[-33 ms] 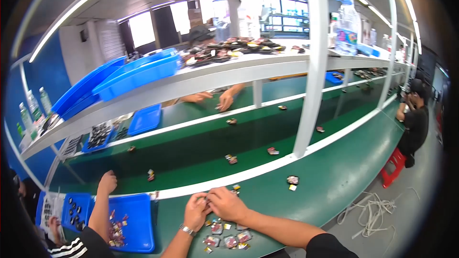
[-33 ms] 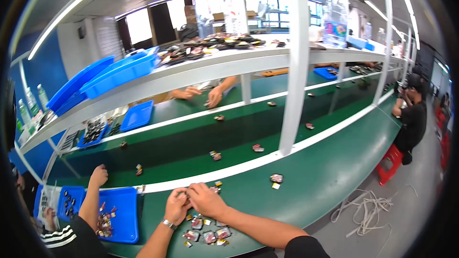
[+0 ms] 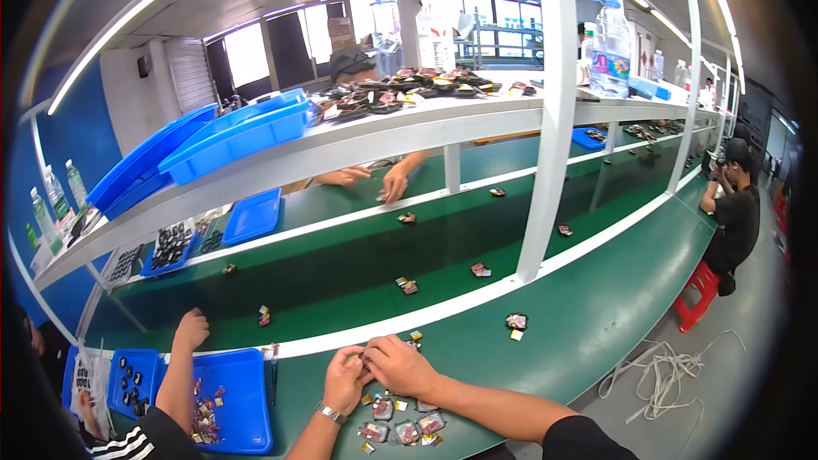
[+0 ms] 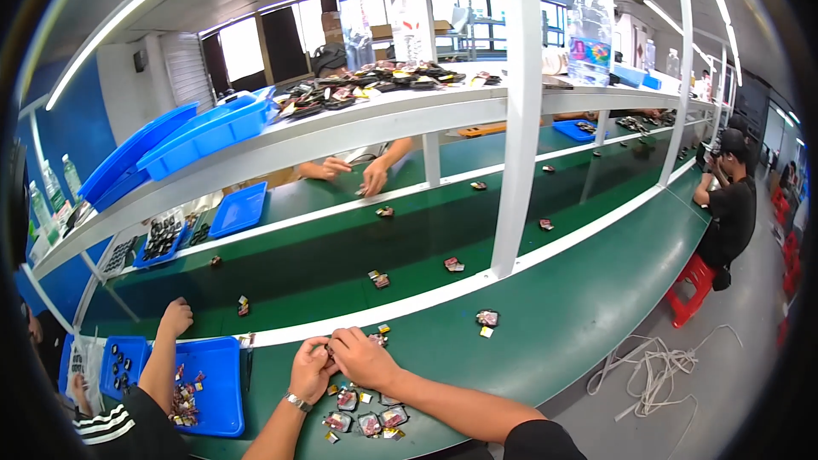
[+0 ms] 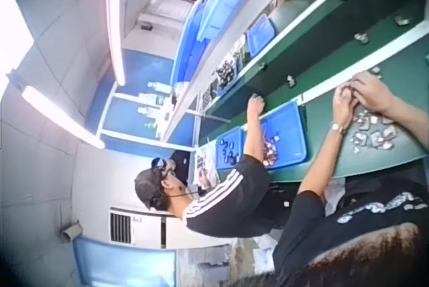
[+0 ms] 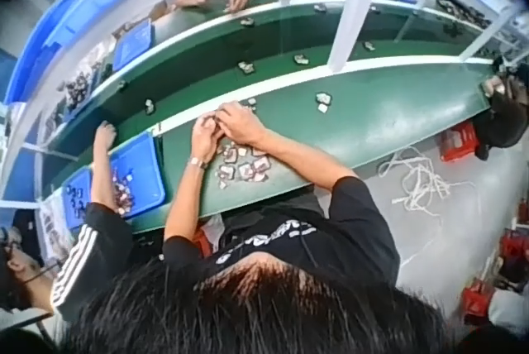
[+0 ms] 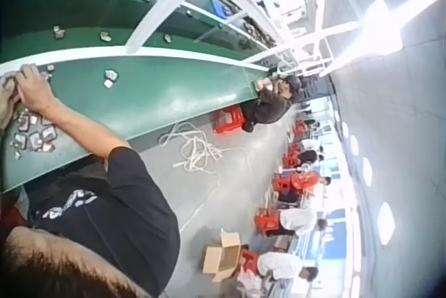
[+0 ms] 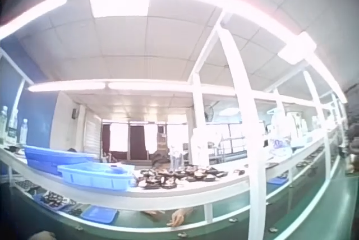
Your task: The person is assembling small electronic components on a workbench in an electronics manufacturing environment.
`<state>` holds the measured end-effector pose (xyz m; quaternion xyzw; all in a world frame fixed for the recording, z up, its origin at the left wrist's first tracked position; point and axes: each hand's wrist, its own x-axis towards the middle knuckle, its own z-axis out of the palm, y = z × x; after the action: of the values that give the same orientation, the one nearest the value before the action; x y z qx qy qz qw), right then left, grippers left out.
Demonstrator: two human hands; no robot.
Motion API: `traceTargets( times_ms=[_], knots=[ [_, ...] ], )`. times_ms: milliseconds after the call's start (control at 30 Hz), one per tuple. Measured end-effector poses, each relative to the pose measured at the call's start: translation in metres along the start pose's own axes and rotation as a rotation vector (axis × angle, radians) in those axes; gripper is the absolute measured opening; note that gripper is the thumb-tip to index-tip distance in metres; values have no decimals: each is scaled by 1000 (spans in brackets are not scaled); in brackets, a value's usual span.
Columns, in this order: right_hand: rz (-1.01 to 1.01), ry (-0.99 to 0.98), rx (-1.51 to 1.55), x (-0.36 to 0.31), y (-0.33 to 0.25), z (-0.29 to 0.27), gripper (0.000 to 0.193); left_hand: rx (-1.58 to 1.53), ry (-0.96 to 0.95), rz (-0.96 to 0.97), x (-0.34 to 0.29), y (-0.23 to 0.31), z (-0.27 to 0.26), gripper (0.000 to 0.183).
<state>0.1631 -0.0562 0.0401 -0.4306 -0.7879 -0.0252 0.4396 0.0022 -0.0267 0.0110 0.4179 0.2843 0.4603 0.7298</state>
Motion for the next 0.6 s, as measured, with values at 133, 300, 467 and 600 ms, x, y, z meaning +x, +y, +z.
traceTargets(
  times_ms=[133, 300, 467, 600],
  knots=[
    [1, 14, 6, -5, 7, -5, 19, -35, -45, -11, 8, -9, 0, 18],
    [47, 14, 15, -7, 10, -3, 20, 5, -39, -20, 7, -4, 7, 18],
    [43, 27, 41, -7, 9, -1, 20, 56, 24, 0, 6, -6, 9, 16],
    [24, 25, 27, -10, 6, -1, 17, 160, 69, 89, 8, -12, 7, 13]
  ],
)
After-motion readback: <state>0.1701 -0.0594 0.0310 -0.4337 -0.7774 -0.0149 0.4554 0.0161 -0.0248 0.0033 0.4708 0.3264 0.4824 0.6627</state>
